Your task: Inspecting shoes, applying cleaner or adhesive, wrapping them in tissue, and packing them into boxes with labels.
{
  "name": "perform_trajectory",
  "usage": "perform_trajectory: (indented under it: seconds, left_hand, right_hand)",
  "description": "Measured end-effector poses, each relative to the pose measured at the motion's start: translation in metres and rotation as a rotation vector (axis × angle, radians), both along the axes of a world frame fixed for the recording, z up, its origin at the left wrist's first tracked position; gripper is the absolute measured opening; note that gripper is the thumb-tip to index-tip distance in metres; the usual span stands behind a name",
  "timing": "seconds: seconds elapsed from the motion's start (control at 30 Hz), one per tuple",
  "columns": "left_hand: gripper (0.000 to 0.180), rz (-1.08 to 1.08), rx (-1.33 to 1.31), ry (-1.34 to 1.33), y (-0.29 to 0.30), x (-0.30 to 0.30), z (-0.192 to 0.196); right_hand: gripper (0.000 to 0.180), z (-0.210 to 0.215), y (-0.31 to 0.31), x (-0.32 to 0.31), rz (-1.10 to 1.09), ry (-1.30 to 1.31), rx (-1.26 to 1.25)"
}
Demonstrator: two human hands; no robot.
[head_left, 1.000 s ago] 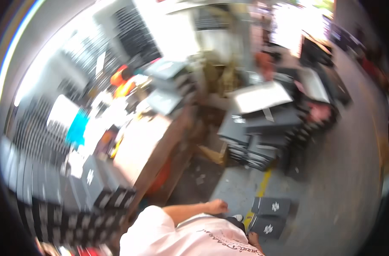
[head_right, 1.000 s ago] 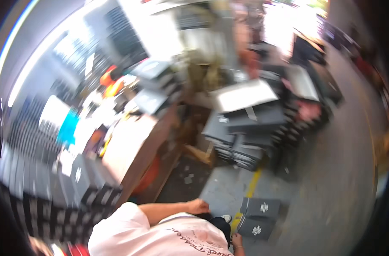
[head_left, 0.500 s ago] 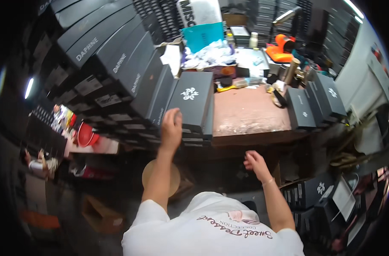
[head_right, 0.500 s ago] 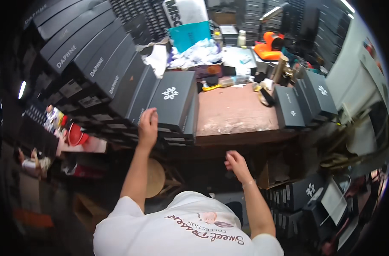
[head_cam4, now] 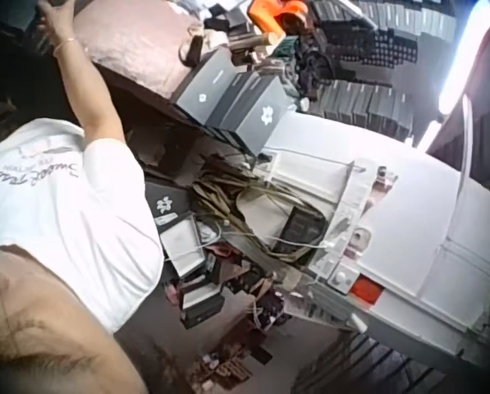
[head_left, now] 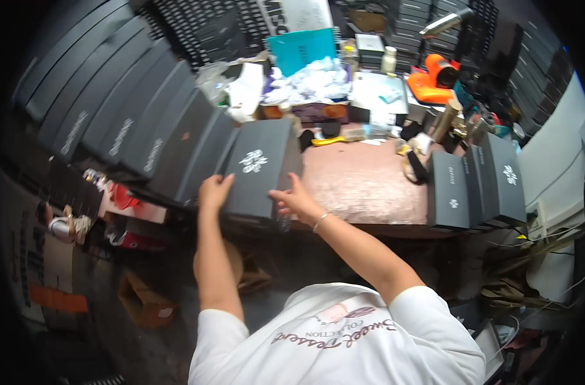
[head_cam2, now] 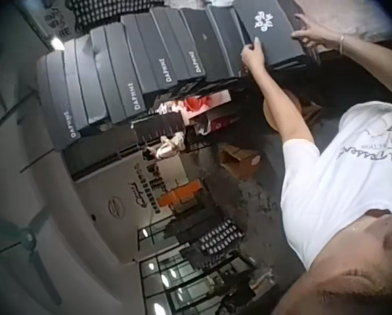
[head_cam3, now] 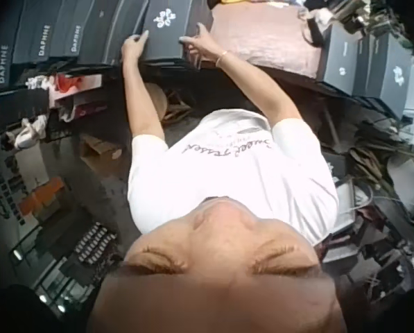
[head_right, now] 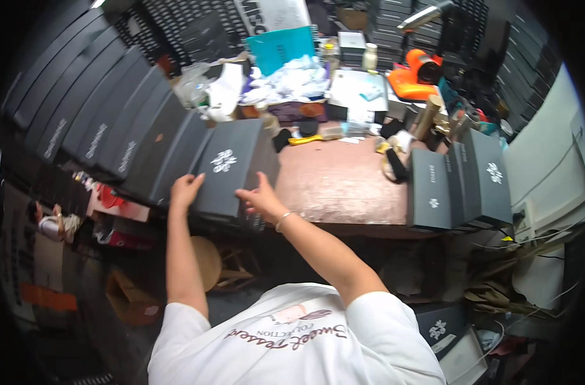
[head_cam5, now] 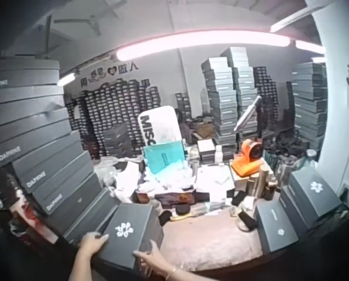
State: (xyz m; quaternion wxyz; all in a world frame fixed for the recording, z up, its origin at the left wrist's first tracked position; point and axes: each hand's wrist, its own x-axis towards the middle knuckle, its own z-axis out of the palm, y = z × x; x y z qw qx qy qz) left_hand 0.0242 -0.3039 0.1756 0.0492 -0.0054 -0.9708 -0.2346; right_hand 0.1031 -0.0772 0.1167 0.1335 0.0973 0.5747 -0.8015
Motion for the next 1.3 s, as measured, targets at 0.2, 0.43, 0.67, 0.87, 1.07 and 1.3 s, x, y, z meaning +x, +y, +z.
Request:
perform_trajectory:
  seconds: [0.2,0.43,0.67,0.87,1.07,1.3]
  left_hand:
    - [0.044,-0.156,0.396,-0.197,0.091,0.053,-0.048]
    - [0.049,0.094,1.105,-1.067,0.251,0.038,-0.21]
    - [0.048,-0.132,1.459,-1.17,0.274,-0.01,-0.089]
    - [0.034,-0.611,1.073,-0.339,0.164,-0.022,0.057]
    - [0.028,-0.404,-0.119,-0.026,0.155,0.007,0.05]
    - [0.061,-0.534,0.179,-0.075,0.241,0.032,-0.019]
  right_hand:
    - [0.081,-0.026,0.139,0.039,0.14,-0.043,-0.157]
    - [0.062,-0.129,0.271,0.064,-0.157,-0.456,0.214]
    - [0.054,-0.054,0.282,0.054,-0.313,-0.078,-0.054]
    - [0.045,-0.061,0.259,0.046,-0.44,0.024,0.87]
    - [0.037,-0.089,0.291,0.003,-0.012,0.392,1.378]
    - [0.018,-0.112,0.262,0.017,0.479,0.376,1.303]
